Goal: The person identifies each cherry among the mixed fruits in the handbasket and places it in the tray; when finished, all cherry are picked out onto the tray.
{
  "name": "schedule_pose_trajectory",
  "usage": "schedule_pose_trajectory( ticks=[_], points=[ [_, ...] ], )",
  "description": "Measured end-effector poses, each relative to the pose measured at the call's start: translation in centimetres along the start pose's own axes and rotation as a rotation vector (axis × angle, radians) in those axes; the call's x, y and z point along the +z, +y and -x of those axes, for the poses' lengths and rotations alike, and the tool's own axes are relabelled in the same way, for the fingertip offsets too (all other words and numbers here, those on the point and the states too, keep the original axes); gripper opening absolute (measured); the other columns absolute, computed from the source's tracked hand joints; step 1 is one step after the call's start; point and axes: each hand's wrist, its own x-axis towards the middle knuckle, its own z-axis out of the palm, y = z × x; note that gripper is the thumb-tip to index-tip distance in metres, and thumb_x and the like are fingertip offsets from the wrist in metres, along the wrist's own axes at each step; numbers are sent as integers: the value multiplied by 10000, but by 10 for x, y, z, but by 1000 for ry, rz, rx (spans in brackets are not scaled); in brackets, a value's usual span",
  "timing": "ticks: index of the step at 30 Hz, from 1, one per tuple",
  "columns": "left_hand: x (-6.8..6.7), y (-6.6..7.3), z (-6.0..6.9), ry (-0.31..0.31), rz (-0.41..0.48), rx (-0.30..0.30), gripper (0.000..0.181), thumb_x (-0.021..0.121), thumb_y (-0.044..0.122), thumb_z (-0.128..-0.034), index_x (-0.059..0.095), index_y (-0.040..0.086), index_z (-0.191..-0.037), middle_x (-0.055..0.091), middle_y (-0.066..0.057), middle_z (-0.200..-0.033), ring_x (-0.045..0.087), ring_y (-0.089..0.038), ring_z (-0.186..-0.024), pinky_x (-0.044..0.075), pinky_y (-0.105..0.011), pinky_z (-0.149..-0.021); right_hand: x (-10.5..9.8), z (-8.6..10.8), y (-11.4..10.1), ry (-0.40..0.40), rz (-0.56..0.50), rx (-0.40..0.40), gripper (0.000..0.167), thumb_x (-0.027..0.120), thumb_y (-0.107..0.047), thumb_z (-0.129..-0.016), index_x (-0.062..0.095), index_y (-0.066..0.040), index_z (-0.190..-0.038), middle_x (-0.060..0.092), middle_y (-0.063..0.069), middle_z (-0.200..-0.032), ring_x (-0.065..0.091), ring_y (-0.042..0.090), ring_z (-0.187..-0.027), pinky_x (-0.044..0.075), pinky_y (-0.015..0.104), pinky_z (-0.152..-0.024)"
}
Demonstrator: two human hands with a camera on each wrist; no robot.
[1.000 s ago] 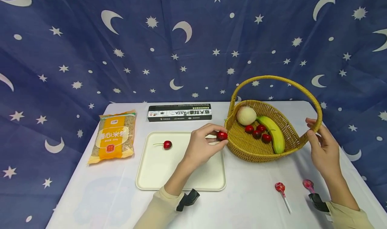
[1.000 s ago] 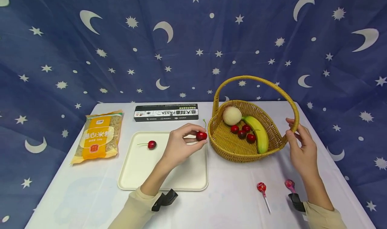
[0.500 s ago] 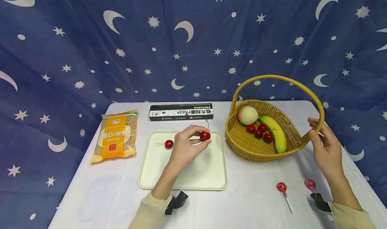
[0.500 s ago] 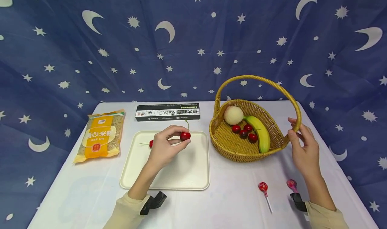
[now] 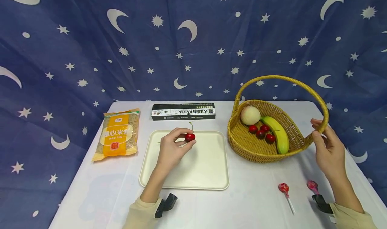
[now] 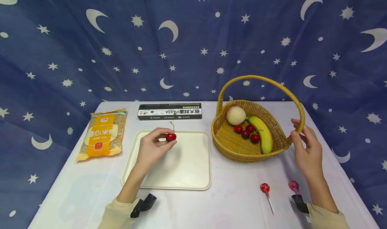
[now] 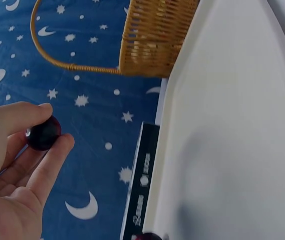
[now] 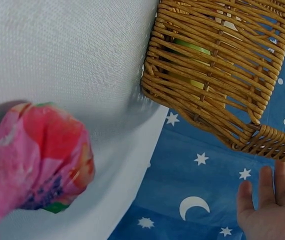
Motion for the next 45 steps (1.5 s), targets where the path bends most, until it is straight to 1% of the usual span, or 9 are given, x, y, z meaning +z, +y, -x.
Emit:
schedule_pose_trajectory(
  ticks=[6,13,16,19,24,30,38,42,45],
  points=[
    [-9,-6,2,46,-44,-13,320,871,-59,-817,781,29,-1111,763,-139,-1114,769,-296,-1044,661,-279,-862,-1,1,1,-4,-3,-10,401,549,-143,-1114,597,-138,-1512,612,-224,-1446,545,-96,-1288,425,-13,-1022],
    [-15,-9,1,45,-75,-41,320,873,-44,-824,784,46,-1119,760,-140,-1134,759,-315,-1074,667,-340,-880,-1,1,1,-11,17,0,405,545,-166,-1119,588,-167,-1521,613,-216,-1461,534,-125,-1288,423,-4,-1044],
    [-16,-13,0,45,-103,-57,319,871,-36,-829,785,56,-1122,762,-137,-1134,762,-311,-1073,667,-330,-873,-1,1,1,-14,14,4,408,541,-166,-1120,584,-164,-1526,609,-216,-1465,530,-128,-1290,418,-7,-1048],
    [-16,-17,0,41,-144,-85,324,872,-29,-832,786,61,-1131,763,-126,-1131,766,-297,-1057,665,-284,-849,-1,0,2,-15,11,10,409,539,-166,-1121,581,-164,-1527,609,-216,-1468,532,-126,-1296,417,-5,-1053],
    [-15,-25,0,-7,-185,-131,353,849,-66,-837,773,39,-1165,746,-135,-1159,773,-308,-1063,656,-239,-843,-1,1,2,-14,17,12,407,543,-174,-1120,583,-159,-1525,612,-214,-1469,537,-119,-1303,423,2,-1055],
    [-13,-32,0,-68,-206,-135,357,816,-88,-858,763,23,-1193,735,-142,-1232,756,-305,-1097,650,-260,-899,-1,2,0,-17,21,21,413,536,-181,-1124,572,-175,-1535,606,-207,-1486,528,-125,-1307,411,2,-1070],
    [-10,-40,0,-107,-277,-156,346,791,-62,-892,765,13,-1229,741,-131,-1237,763,-278,-1105,647,-258,-908,1,0,2,-15,-5,9,404,544,-148,-1116,590,-131,-1517,612,-213,-1453,540,-103,-1297,422,-11,-1038],
    [-9,-40,1,-121,-310,-147,371,779,-54,-905,749,2,-1270,733,-152,-1255,759,-290,-1129,640,-264,-932,0,0,1,-14,0,14,407,539,-157,-1120,585,-143,-1523,610,-217,-1462,536,-108,-1299,421,-8,-1045],
    [-7,-40,2,-136,-360,-121,373,758,-60,-918,742,1,-1286,732,-165,-1272,756,-301,-1147,640,-283,-947,0,1,0,-12,9,19,405,539,-172,-1122,586,-168,-1524,609,-217,-1467,535,-111,-1303,423,-3,-1048]
  ],
)
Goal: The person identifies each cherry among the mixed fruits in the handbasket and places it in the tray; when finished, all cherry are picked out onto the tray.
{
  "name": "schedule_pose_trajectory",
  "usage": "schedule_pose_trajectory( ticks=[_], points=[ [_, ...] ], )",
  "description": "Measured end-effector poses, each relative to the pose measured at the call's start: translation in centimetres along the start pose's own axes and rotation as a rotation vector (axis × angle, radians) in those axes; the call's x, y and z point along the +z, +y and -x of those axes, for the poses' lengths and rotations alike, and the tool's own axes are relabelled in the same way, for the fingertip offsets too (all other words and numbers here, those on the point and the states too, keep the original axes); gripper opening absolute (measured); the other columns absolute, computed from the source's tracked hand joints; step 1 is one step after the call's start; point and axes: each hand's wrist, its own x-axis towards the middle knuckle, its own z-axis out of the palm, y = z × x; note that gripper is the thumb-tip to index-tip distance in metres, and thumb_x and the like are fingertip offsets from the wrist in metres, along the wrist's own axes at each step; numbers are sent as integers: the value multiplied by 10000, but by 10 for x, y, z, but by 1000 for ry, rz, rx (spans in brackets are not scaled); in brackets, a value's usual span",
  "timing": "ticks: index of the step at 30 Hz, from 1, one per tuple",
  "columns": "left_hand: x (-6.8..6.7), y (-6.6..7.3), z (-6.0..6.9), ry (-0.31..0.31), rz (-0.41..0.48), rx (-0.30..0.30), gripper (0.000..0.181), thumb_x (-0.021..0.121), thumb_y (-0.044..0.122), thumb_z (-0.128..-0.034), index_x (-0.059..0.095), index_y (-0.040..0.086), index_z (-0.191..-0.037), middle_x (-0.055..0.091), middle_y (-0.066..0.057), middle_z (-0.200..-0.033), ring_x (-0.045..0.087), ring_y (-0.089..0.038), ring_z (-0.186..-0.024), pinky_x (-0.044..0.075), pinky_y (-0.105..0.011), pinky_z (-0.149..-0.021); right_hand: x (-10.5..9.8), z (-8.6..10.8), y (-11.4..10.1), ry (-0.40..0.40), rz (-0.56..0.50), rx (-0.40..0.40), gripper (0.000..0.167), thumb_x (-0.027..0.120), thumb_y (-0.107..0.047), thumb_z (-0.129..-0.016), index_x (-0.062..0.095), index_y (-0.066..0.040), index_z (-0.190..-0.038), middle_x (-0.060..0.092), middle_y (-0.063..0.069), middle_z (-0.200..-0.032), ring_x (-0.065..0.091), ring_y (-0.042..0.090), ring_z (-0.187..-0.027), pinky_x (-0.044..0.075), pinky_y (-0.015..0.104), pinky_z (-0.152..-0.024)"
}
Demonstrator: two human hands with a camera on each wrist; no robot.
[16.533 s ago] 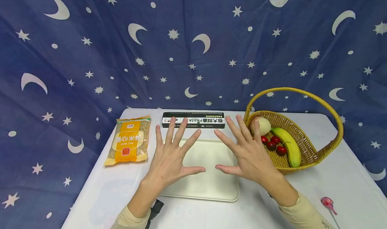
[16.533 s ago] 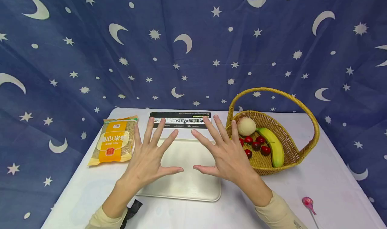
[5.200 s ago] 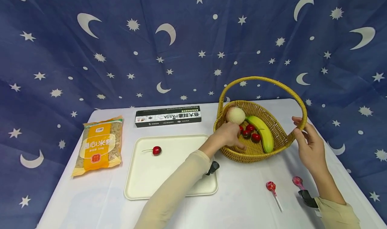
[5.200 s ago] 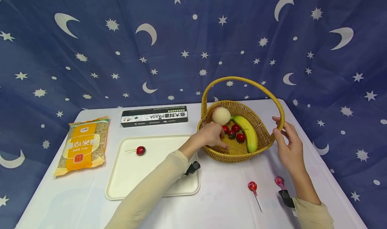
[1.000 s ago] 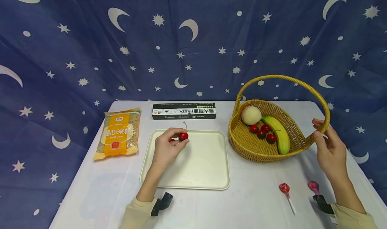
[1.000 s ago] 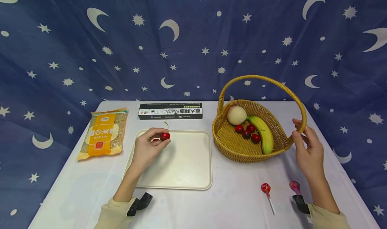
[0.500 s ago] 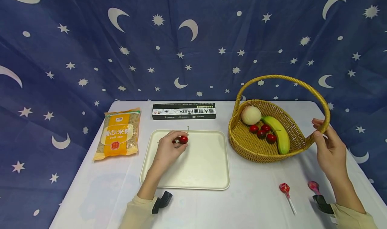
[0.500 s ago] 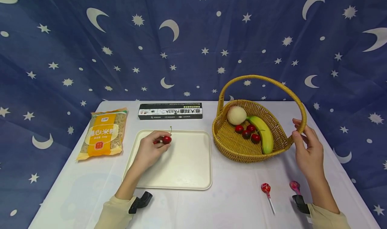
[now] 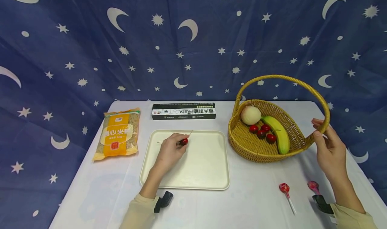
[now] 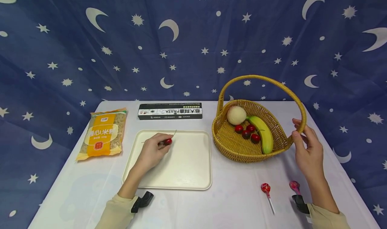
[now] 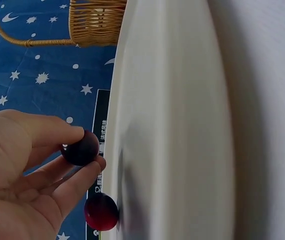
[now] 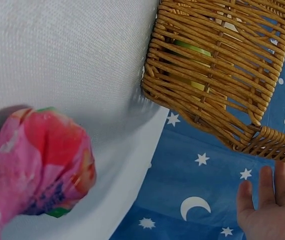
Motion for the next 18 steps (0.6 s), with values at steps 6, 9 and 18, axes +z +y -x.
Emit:
schedule_pose_trajectory(
  ticks=[6,9,18],
  points=[
    [2,0,-1,-3,-88,22,364,753,-50,-927,761,57,-1276,745,-126,-1298,751,-279,-1157,643,-329,-953,0,-1,1,2,-8,-8,404,540,-153,-1119,590,-150,-1520,612,-204,-1472,537,-106,-1304,428,-5,-1035],
    [3,0,-2,0,-94,23,363,763,-51,-919,768,65,-1262,752,-118,-1290,755,-270,-1136,646,-343,-946,-1,-1,1,1,-1,-3,404,536,-159,-1121,588,-154,-1522,608,-211,-1471,531,-116,-1303,424,-8,-1037],
    [8,-2,-1,-6,-168,38,316,786,-37,-905,789,85,-1196,778,-81,-1174,736,-206,-975,621,-362,-866,-1,0,1,-3,-2,2,404,537,-168,-1122,586,-150,-1523,608,-207,-1476,526,-115,-1307,422,-10,-1034]
  ],
)
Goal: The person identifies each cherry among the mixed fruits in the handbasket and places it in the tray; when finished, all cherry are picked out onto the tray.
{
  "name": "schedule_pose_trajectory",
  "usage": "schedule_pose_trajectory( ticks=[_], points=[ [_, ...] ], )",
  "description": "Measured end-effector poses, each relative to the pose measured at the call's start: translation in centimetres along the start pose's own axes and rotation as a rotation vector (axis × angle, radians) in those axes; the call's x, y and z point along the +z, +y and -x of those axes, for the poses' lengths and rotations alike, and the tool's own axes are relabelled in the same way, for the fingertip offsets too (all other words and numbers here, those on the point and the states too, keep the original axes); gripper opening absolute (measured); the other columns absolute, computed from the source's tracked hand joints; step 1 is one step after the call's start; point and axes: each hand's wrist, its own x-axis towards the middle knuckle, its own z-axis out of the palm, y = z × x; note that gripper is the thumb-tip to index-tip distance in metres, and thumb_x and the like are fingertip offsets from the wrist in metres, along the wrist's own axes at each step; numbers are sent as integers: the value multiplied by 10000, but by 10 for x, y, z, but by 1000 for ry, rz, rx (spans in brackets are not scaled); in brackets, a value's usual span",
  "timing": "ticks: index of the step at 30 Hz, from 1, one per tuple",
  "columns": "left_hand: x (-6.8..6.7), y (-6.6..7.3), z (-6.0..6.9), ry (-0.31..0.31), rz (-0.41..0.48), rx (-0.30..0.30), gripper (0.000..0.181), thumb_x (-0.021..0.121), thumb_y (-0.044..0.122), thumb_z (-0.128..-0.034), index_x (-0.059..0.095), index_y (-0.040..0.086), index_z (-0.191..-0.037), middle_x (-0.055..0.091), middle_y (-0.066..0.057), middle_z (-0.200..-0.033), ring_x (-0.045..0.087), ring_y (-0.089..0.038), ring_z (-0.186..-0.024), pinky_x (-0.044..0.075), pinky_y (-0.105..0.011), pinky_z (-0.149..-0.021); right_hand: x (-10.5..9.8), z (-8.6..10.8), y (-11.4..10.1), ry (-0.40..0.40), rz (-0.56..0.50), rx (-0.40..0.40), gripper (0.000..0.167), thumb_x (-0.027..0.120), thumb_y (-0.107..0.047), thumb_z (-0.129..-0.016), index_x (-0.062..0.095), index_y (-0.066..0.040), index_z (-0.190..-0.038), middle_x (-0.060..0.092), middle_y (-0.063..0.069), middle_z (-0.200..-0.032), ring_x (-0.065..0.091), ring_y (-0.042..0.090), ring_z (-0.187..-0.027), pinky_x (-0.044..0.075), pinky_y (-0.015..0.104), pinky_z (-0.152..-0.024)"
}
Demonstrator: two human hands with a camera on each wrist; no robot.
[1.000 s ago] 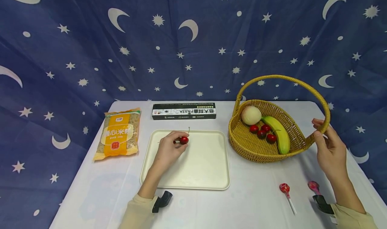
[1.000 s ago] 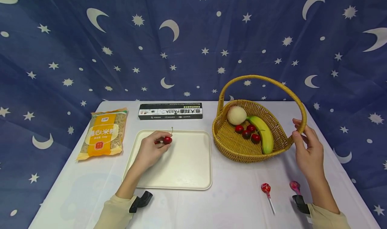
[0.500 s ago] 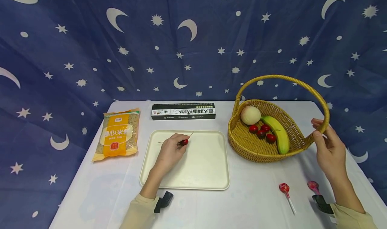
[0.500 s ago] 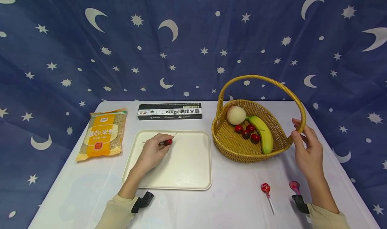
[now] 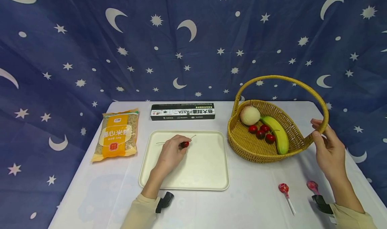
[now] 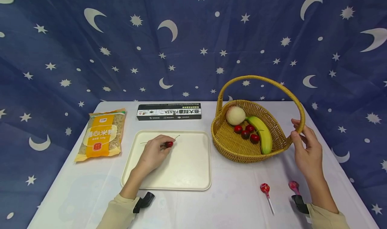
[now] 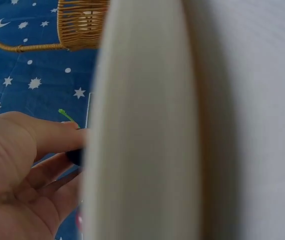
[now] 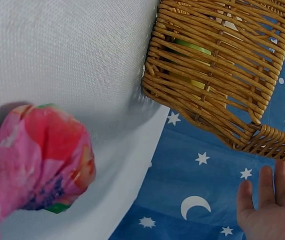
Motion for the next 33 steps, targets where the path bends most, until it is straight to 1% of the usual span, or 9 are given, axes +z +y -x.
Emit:
schedule_pose_trajectory(
  ticks=[6,12,18,22,26,33],
  points=[
    [3,-2,0,7,-42,13,307,790,-19,-909,787,88,-1197,781,-91,-1186,730,-215,-981,611,-381,-888,0,1,-1,4,0,0,402,541,-160,-1119,590,-142,-1518,608,-219,-1461,529,-115,-1302,426,-8,-1028],
    [3,-3,0,12,-42,9,341,793,-45,-888,781,80,-1204,776,-94,-1186,723,-206,-971,613,-367,-861,0,1,-1,4,6,1,402,542,-165,-1120,590,-144,-1518,608,-219,-1460,527,-118,-1303,427,-6,-1034],
    [4,-2,0,8,-57,10,370,809,-45,-860,781,86,-1205,776,-100,-1202,749,-246,-1057,622,-423,-945,0,0,-1,4,-5,-4,402,538,-152,-1119,591,-136,-1518,609,-218,-1455,530,-113,-1303,428,-6,-1035],
    [4,-1,1,-6,-83,11,399,841,-17,-846,774,91,-1224,771,-106,-1217,752,-257,-1092,621,-431,-976,0,0,-1,3,-9,-3,401,538,-153,-1119,592,-134,-1516,611,-213,-1455,532,-110,-1306,427,-3,-1043],
    [4,1,1,-4,-99,24,405,867,21,-842,772,91,-1229,768,-115,-1229,746,-282,-1165,614,-438,-1017,0,0,0,4,-9,0,402,537,-152,-1120,590,-132,-1517,611,-212,-1455,531,-110,-1303,425,-2,-1049],
    [2,2,1,-12,-95,30,457,884,7,-813,763,93,-1245,759,-114,-1243,739,-280,-1175,605,-441,-1034,0,0,-1,7,-7,2,399,540,-154,-1118,595,-139,-1513,616,-217,-1446,536,-112,-1298,430,1,-1045]
  ],
)
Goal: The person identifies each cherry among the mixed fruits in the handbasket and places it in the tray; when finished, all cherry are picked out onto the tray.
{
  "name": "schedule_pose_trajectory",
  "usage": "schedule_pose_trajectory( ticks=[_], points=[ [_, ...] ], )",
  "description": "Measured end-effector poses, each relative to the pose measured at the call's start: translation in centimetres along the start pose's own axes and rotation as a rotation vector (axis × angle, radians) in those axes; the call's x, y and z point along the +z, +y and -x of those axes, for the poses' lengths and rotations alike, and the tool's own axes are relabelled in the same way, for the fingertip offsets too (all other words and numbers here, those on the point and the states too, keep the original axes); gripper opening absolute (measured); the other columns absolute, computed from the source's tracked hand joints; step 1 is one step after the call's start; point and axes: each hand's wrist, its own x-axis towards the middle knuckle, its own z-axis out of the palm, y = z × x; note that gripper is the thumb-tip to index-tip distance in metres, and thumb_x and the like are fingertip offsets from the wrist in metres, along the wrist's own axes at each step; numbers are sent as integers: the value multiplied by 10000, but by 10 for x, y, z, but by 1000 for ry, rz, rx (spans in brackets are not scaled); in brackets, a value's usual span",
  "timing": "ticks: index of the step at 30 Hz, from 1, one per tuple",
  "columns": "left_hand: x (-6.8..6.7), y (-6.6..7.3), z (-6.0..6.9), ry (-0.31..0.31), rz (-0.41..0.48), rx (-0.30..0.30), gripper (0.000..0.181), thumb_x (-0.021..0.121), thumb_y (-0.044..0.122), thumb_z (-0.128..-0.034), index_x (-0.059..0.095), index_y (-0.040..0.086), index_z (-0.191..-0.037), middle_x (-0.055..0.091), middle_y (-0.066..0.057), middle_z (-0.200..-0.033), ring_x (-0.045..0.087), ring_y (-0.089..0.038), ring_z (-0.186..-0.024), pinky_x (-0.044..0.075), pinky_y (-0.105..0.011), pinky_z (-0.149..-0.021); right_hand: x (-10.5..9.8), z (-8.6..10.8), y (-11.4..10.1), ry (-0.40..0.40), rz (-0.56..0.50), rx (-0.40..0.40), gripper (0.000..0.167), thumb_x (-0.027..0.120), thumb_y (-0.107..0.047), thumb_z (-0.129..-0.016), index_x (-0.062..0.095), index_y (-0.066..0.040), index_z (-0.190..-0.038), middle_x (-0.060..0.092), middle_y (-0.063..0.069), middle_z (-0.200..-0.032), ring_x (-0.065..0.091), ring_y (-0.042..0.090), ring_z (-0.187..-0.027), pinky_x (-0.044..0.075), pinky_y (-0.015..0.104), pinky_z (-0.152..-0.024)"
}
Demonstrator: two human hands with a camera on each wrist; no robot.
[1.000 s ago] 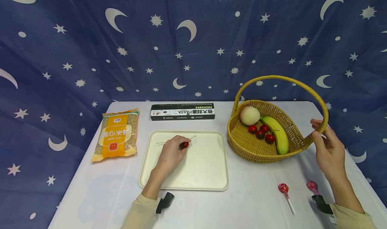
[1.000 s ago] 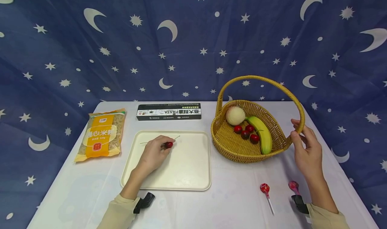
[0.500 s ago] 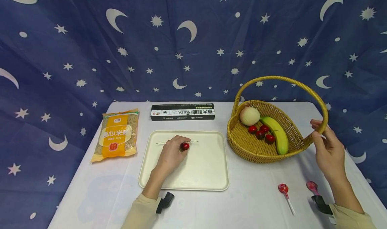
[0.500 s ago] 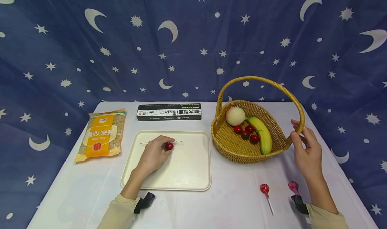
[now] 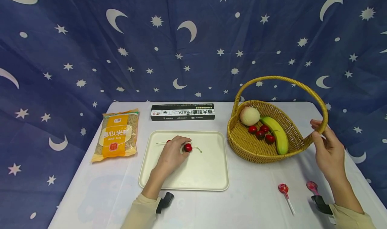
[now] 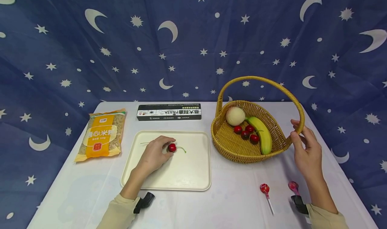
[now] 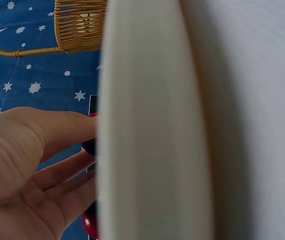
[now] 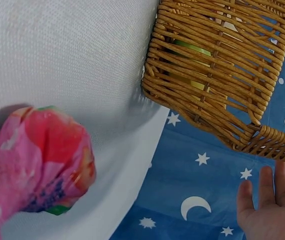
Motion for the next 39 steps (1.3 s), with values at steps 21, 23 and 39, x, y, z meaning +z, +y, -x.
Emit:
schedule_pose_trajectory(
  ticks=[21,23,39],
  points=[
    [-5,16,-9,20,48,56,476,869,57,-841,739,143,-1290,743,-61,-1309,720,-281,-1070,584,-427,-924,0,-1,3,-7,-10,-7,397,537,-145,-1119,596,-127,-1511,607,-234,-1427,535,-111,-1293,427,-13,-1028],
    [-5,19,-11,24,74,61,459,857,65,-856,741,150,-1292,746,-56,-1306,715,-289,-1083,572,-423,-919,0,-1,3,-8,-11,-7,398,538,-147,-1118,596,-130,-1512,607,-237,-1428,535,-110,-1293,428,-13,-1024],
    [3,60,-34,-12,194,206,395,799,97,-931,734,146,-1318,749,-40,-1307,706,-263,-1234,586,-443,-1045,0,0,1,-5,-13,-5,396,548,-149,-1115,600,-112,-1506,599,-261,-1412,535,-107,-1293,428,-22,-1009]
  ],
)
